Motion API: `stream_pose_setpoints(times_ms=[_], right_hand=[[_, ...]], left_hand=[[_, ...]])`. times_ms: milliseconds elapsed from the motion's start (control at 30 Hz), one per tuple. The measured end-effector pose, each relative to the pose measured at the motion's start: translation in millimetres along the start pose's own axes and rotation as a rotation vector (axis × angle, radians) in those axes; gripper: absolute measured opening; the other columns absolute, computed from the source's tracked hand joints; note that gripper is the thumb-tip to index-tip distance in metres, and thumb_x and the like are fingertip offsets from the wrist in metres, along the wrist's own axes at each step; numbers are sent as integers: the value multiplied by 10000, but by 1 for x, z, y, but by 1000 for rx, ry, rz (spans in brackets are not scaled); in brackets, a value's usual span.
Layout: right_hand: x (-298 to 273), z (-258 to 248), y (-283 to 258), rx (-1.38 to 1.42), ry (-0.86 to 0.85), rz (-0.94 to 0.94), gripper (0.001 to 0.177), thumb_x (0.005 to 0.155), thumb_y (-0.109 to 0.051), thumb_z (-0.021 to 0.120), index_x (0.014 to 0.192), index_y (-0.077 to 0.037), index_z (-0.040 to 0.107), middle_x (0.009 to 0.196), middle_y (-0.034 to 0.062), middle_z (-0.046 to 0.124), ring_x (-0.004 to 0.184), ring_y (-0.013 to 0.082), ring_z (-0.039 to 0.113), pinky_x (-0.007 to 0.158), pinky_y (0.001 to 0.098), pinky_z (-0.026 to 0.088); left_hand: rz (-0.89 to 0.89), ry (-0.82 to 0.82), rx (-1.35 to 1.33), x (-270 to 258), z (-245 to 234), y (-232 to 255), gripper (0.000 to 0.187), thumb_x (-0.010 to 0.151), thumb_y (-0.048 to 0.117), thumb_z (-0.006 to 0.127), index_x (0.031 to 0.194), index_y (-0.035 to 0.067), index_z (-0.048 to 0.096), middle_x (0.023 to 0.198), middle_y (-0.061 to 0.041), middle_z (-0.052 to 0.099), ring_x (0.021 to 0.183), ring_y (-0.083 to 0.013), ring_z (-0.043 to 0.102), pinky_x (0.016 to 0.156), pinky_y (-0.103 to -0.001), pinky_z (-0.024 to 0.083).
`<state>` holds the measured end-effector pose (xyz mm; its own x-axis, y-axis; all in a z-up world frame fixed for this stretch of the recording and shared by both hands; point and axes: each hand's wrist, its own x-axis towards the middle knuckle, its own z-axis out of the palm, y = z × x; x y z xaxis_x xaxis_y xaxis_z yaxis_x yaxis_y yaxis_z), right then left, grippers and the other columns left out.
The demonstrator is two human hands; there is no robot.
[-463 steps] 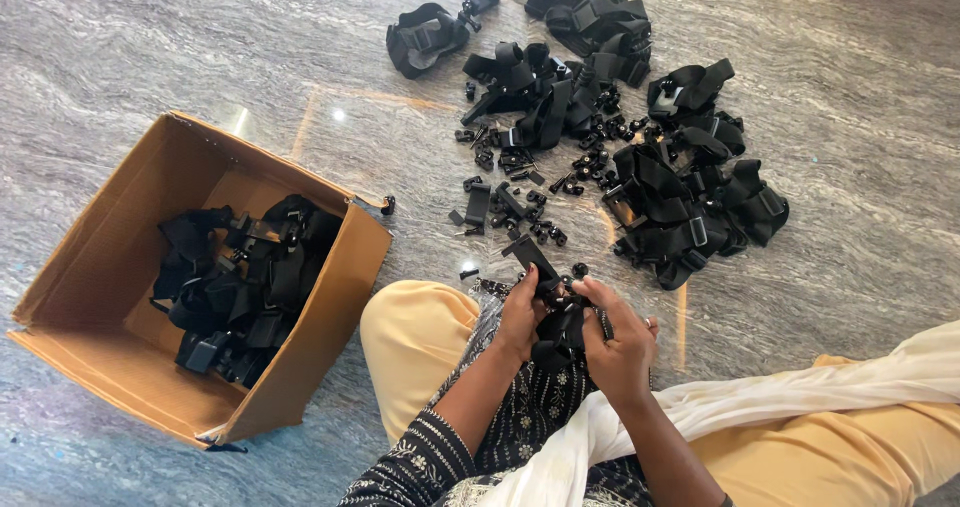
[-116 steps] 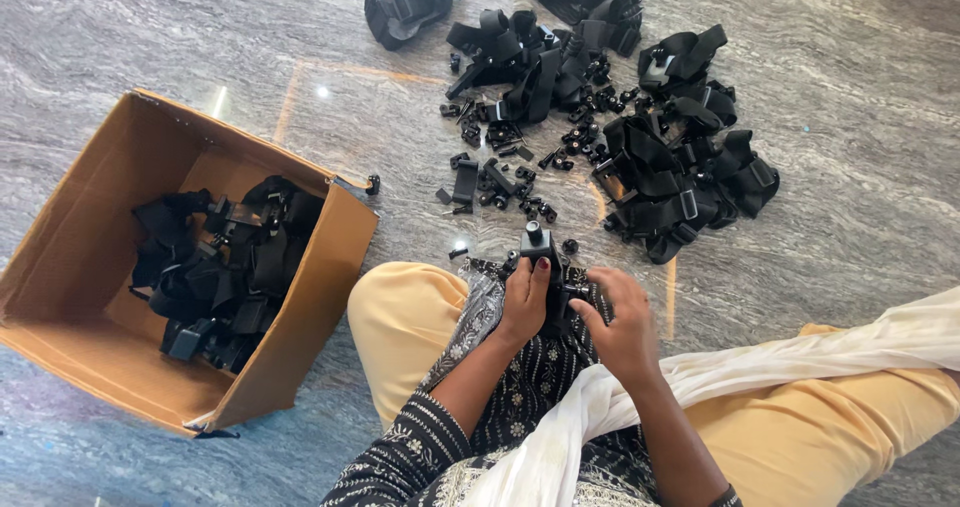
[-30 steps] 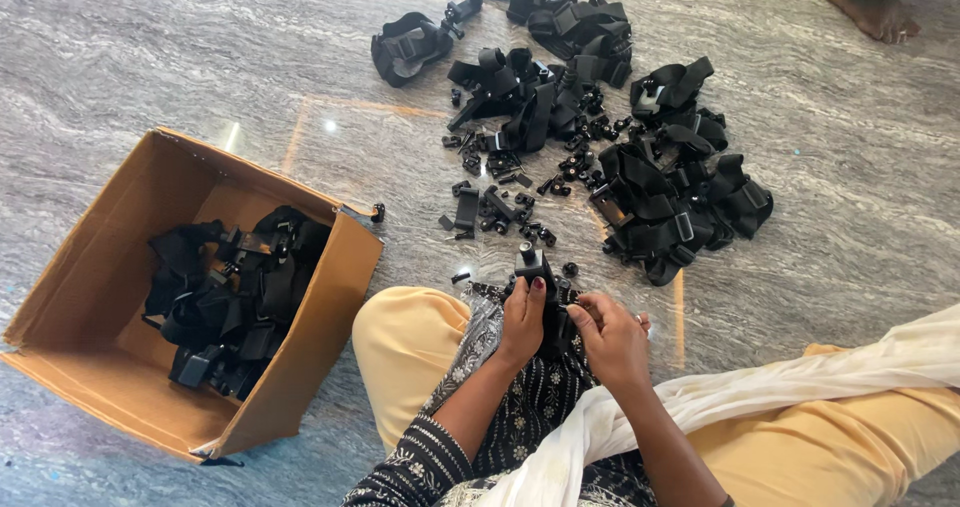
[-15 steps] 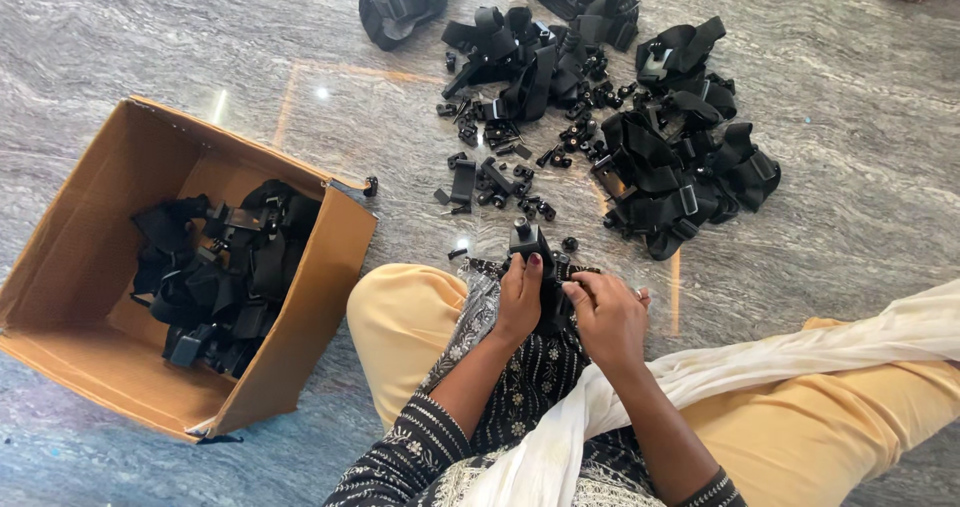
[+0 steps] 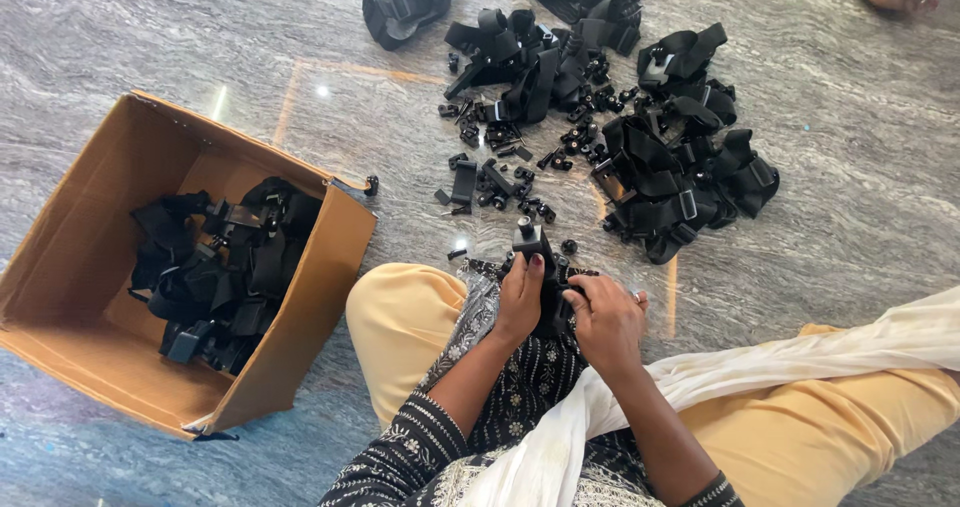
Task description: The person sits on the floor and assembles small black camera mounts by hand. They pick up a mount base, attach a small metal piece, and then screw on a knob to secure it. The person repeats this process with multiple units, placing the finished mounts into a cardboard box.
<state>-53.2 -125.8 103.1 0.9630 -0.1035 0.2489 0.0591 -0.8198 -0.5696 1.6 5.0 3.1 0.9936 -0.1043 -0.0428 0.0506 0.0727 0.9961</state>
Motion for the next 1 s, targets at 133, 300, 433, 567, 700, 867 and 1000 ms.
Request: stream_pose_setpoints(times_ms=[133, 300, 433, 567, 700, 867, 1000], right_hand=[[-5, 22, 13, -93, 18, 84, 221, 1017, -284, 606, 1018, -93, 717, 954, 105, 736, 967, 323, 659, 883, 442, 484], [-8, 31, 19, 13, 84, 145, 256, 1043, -290, 585, 1010, -71, 712, 950, 100, 742, 963, 318, 655, 864, 444, 486], [-9, 14, 14, -11, 101, 39, 253, 956, -322, 655, 974, -81, 732, 909, 87, 746, 930, 303, 671, 823, 448, 486], [-7, -3, 4, 25, 118, -20, 228, 960, -298, 677, 1025, -84, 720, 909, 92, 706, 900, 298, 671, 780, 422, 493], [3, -21, -3, 84, 171, -67, 211, 958, -236, 688, 1064, -54, 689, 926, 108, 686, 835, 304, 667, 723, 418, 500], [32, -42, 1, 101, 227, -201, 171, 968, -166, 683, 1030, -11, 650, 920, 148, 662, 780, 320, 654, 665, 400, 528], [53, -42, 11, -54, 205, -301, 179, 942, -176, 684, 887, -27, 603, 846, 153, 629, 772, 359, 635, 660, 448, 500]], left_hand=[[149, 53, 101, -5, 3, 1, 346, 1109, 339, 470, 1044, 21, 589, 759, -93, 582, 662, -203, 535, 630, -358, 427], [472, 22, 150, -14, -1, 1, 295, 1129, 282, 456, 1125, 7, 563, 873, -120, 580, 763, -229, 569, 679, -371, 466], [59, 41, -11, -7, 2, 2, 331, 1124, 310, 489, 1036, 4, 580, 754, -45, 526, 690, -125, 466, 614, -319, 398], [10, -93, 34, 3, 0, 26, 381, 1110, 372, 466, 1065, 15, 591, 758, -6, 544, 713, -69, 461, 624, -287, 418], [110, -211, -5, 21, 3, 66, 410, 1107, 406, 455, 1091, 24, 603, 829, -21, 639, 761, -66, 553, 680, -287, 460], [126, -210, 167, 49, 15, 96, 440, 1090, 422, 469, 1076, 8, 618, 692, -118, 572, 649, -120, 506, 596, -331, 419], [316, -205, 61, 67, 18, 92, 464, 1100, 437, 440, 1091, 1, 597, 727, -115, 578, 656, -145, 531, 616, -344, 429]])
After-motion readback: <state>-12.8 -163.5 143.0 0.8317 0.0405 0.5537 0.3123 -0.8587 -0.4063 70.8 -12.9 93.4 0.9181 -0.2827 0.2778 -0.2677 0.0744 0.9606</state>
